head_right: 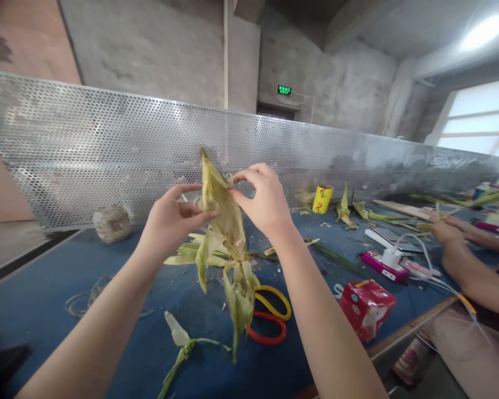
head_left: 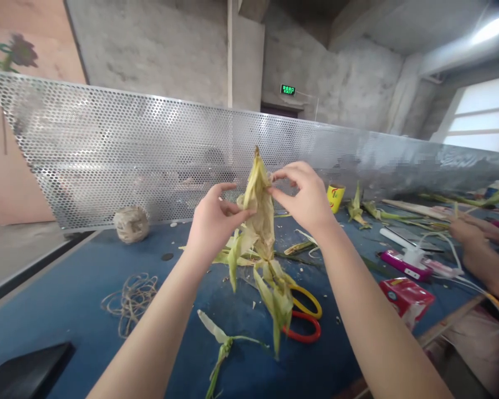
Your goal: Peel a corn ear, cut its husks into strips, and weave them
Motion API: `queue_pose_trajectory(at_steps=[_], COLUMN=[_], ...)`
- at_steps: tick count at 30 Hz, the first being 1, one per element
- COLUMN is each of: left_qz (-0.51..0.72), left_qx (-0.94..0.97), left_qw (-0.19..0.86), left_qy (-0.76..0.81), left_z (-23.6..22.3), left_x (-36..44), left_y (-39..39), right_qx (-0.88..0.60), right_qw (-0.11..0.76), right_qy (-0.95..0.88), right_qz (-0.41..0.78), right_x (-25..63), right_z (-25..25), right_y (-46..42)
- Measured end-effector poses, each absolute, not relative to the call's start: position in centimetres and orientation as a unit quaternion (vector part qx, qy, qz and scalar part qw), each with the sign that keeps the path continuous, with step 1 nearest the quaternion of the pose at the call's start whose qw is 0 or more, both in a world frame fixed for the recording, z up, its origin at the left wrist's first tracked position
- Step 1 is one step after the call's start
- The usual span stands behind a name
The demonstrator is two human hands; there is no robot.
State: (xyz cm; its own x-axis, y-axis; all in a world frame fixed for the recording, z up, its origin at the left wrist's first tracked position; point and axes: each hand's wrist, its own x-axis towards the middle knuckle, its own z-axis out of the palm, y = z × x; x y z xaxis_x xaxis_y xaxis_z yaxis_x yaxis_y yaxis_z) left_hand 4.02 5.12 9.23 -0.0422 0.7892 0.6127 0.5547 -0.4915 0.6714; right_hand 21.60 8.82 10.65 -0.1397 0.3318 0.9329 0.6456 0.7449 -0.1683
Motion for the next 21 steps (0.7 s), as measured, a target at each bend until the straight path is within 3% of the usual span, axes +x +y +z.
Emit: queue_pose_trajectory(at_steps=[3, 7, 12, 21], left_qz=[0.524, 0.535, 0.567, 0.552], left_qx=[0.687, 0.673, 0.65, 0.716], left_qw=[0.144, 0.098, 0.003, -0.039], left_qy=[0.482, 0.501, 0.505, 0.425], left_z=[9.2, 9.0, 8.3, 7.5], left_x=[4.2, 4.5, 5.6, 7.6], left_y=[5.1, 4.9, 4.3, 3.4], right_qx=[-0.41, -0.489, -0.414, -0.384], right_qw=[0.57, 0.534, 0.611, 0.633], right_qy=[-0.69, -0.682, -0.673, -0.671], right_qz=[-0.174, -0.103, -0.056, -0.048], right_x=[20.9, 20.2, 19.4, 18.8], right_z=[10.7, 10.2, 9.9, 10.7], right_y=[8.3, 6.8, 3.7, 5.1])
